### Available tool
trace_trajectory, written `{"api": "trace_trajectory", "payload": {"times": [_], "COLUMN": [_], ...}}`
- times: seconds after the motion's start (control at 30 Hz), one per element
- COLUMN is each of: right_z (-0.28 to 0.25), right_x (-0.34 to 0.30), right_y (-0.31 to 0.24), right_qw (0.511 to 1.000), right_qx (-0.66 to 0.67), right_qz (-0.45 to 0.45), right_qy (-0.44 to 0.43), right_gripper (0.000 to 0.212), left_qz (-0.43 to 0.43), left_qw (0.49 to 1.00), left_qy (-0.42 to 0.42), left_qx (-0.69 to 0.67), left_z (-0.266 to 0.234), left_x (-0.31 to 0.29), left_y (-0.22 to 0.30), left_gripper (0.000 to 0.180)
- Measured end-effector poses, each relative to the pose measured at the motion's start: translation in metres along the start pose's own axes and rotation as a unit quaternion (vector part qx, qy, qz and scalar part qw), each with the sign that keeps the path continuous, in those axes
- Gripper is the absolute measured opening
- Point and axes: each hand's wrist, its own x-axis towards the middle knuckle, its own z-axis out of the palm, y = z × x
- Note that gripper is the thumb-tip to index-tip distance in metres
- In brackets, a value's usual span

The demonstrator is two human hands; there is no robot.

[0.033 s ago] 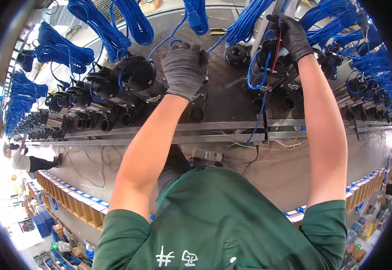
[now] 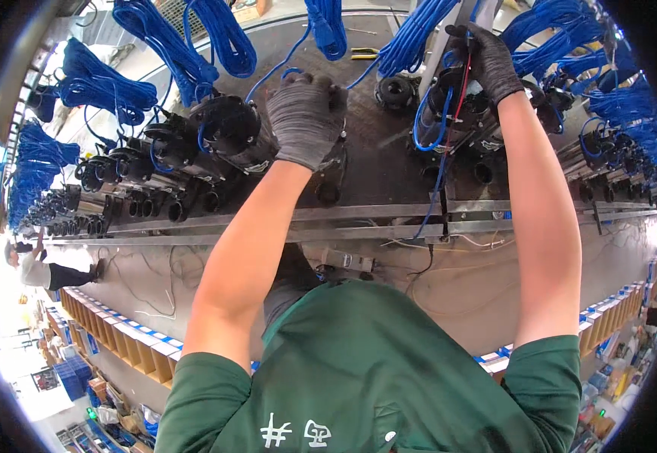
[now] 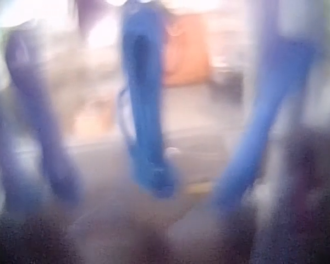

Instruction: The person assembles water pumps on a production line by placing a small white component into the top of each unit, pressing a black cap onto the motor body, and fitting blue power cables onto the rack hangers. They move along a long row of pumps, performing these actions one unit at a time.

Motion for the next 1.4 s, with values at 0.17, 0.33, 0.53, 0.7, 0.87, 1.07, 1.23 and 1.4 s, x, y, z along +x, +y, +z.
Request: {"api": "trace_trajectory", "payload": {"times": [0.17, 0.33, 0.53, 0.7, 0.87, 1.07, 1.23, 1.4], "right_z": [-0.020, 0.014, 0.002, 0.000, -0.017, -0.020, 0.015, -0.006], "right_x": [0.007, -0.005, -0.002, -0.003, 0.018, 0.028, -0.030, -0.089], "right_y": [-0.001, -0.003, -0.004, 0.000, 0.021, 0.034, 0.016, 0.013], "right_qw": [0.999, 0.999, 0.997, 0.990, 0.836, 0.839, 0.957, 0.987], "right_qx": [0.041, -0.022, -0.003, -0.125, -0.483, -0.396, -0.192, -0.070], "right_qz": [0.015, 0.027, 0.001, -0.048, -0.259, -0.373, -0.207, -0.118], "right_qy": [0.001, 0.033, 0.072, 0.051, -0.002, 0.003, 0.069, 0.081], "right_gripper": [0.033, 0.031, 0.021, 0.031, 0.024, 0.026, 0.030, 0.030], "left_qz": [0.069, 0.023, 0.092, 0.109, 0.053, -0.025, -0.014, 0.004], "left_qw": [0.986, 0.943, 0.945, 0.971, 0.994, 0.999, 0.997, 0.994], "left_qy": [0.067, -0.003, 0.030, 0.029, 0.031, 0.016, 0.024, 0.047], "left_qx": [-0.137, -0.333, -0.313, -0.212, -0.093, -0.028, -0.076, -0.102], "left_z": [0.004, 0.021, 0.029, 0.009, -0.003, -0.002, 0.000, 0.002], "left_x": [-0.003, 0.007, 0.007, 0.014, 0.003, 0.003, -0.003, -0.007], "left_y": [-0.043, -0.100, -0.084, -0.028, 0.015, 0.016, 0.007, -0.004], "left_gripper": [0.018, 0.019, 0.013, 0.015, 0.016, 0.023, 0.022, 0.020]}}
